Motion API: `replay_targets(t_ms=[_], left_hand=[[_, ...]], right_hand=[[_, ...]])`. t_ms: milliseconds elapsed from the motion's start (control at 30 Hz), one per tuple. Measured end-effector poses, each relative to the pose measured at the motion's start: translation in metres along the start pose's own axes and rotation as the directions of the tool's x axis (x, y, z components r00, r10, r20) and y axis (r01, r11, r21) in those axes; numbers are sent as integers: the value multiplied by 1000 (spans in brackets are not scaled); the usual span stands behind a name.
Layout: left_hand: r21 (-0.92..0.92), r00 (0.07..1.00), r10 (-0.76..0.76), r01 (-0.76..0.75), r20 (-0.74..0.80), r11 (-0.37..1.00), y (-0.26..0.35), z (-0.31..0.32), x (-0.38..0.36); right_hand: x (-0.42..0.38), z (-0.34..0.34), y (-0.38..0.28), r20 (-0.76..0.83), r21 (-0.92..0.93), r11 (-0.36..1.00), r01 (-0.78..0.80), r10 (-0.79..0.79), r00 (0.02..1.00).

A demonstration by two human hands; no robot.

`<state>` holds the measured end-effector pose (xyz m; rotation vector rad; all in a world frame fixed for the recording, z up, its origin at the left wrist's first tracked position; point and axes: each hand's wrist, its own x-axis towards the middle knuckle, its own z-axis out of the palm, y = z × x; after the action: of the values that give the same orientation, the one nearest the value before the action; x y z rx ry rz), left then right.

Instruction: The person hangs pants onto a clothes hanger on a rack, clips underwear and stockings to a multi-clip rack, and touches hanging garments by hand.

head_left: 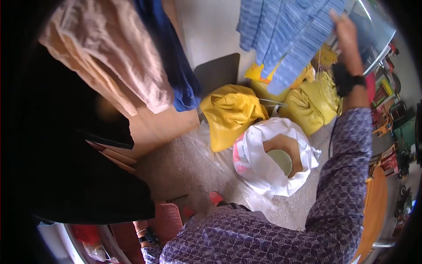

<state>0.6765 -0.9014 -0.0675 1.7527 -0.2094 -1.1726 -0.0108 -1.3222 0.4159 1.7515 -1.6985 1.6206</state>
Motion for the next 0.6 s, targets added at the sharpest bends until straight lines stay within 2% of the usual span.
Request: replay_targets(t_ms=[33,100,133,167,200,233,333,367,400,533,600], left_hand=[[25,1000,-28,28,9,999,-5,-2,-2],[78,997,-78,76,21,994,-17,-3,-6],[110,995,-101,98,26,989,-20,-1,-7],[140,992,-122,117,30,983,-23,0,-8],[167,989,-145,137,36,976,-24,2,-8],[202,986,-160,148,43,968,-24,6,-6],[309,975,-208,174,81,935,-26,29,2],[343,969,-226,181,96,922,-27,39,5],[390,963,-243,181,116,903,-29,46,9],[589,924,-323,147,205,794,-42,85,36],[660,897,-321,46,303,750,-36,106,44]], right_hand=[[-72,8,-32,95,255,965,56,-83,992],[-127,42,68,278,-79,981,-176,191,941],[-176,58,94,398,-355,933,-56,205,894],[-224,74,122,513,-587,794,156,216,831],[-272,89,145,618,-688,617,382,222,754],[-336,96,173,725,-576,677,457,166,668],[-477,93,166,805,-276,907,318,38,592],[-516,99,170,889,-279,960,28,247,386],[-549,94,160,907,-265,962,-62,271,323],[-642,77,107,948,-162,983,-91,181,261],[-683,78,95,959,-193,976,-99,209,190]])
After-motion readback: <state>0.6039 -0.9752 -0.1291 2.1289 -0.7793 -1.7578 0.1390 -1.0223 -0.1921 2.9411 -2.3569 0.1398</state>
